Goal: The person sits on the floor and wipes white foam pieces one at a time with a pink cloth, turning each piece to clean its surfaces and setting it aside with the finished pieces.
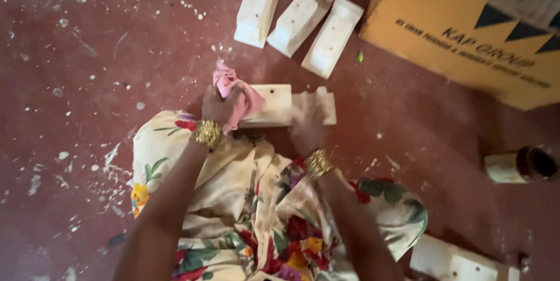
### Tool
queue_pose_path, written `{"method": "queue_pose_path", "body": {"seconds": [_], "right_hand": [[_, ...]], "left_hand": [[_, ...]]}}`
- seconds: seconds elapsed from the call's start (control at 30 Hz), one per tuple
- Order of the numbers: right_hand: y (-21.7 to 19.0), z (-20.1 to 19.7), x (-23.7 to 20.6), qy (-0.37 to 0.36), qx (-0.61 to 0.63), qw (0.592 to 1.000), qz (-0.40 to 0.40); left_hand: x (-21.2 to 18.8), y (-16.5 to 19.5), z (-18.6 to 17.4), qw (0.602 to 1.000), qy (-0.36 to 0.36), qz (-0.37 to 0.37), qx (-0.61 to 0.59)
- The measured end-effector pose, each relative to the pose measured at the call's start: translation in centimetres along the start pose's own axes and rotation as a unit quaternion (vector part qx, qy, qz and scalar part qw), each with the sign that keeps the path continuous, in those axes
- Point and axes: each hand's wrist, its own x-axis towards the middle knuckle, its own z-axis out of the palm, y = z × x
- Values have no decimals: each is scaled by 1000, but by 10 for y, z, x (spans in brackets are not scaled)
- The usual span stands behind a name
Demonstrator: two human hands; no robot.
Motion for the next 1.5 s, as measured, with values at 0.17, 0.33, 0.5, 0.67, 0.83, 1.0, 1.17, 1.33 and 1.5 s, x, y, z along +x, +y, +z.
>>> {"method": "queue_pose_path", "body": {"seconds": [0.17,0.33,0.5,0.67,0.83,1.0,1.17,1.33,1.5], "right_hand": [[-20,40,-8,96,214,971,48],[2,42,14,160,42,981,105],[51,19,-1,105,159,929,319],[58,24,-17,125,159,943,264],[63,38,-24,112,165,953,226],[73,39,-30,114,228,939,230],[66,31,-30,114,180,956,203],[62,26,-24,123,192,949,219],[69,32,-17,130,194,952,201]], "left_hand": [[29,-45,31,989,-102,0,108],[-49,-77,70,965,-255,36,-50],[-78,-64,105,837,-366,21,-406],[-14,-55,89,734,-99,-3,-672],[4,-25,136,913,-169,69,-364],[0,-20,183,932,-341,-115,-45],[-22,-49,177,950,-289,111,30],[-53,-74,158,923,-367,85,79],[-90,-87,128,870,-454,138,131]]}}
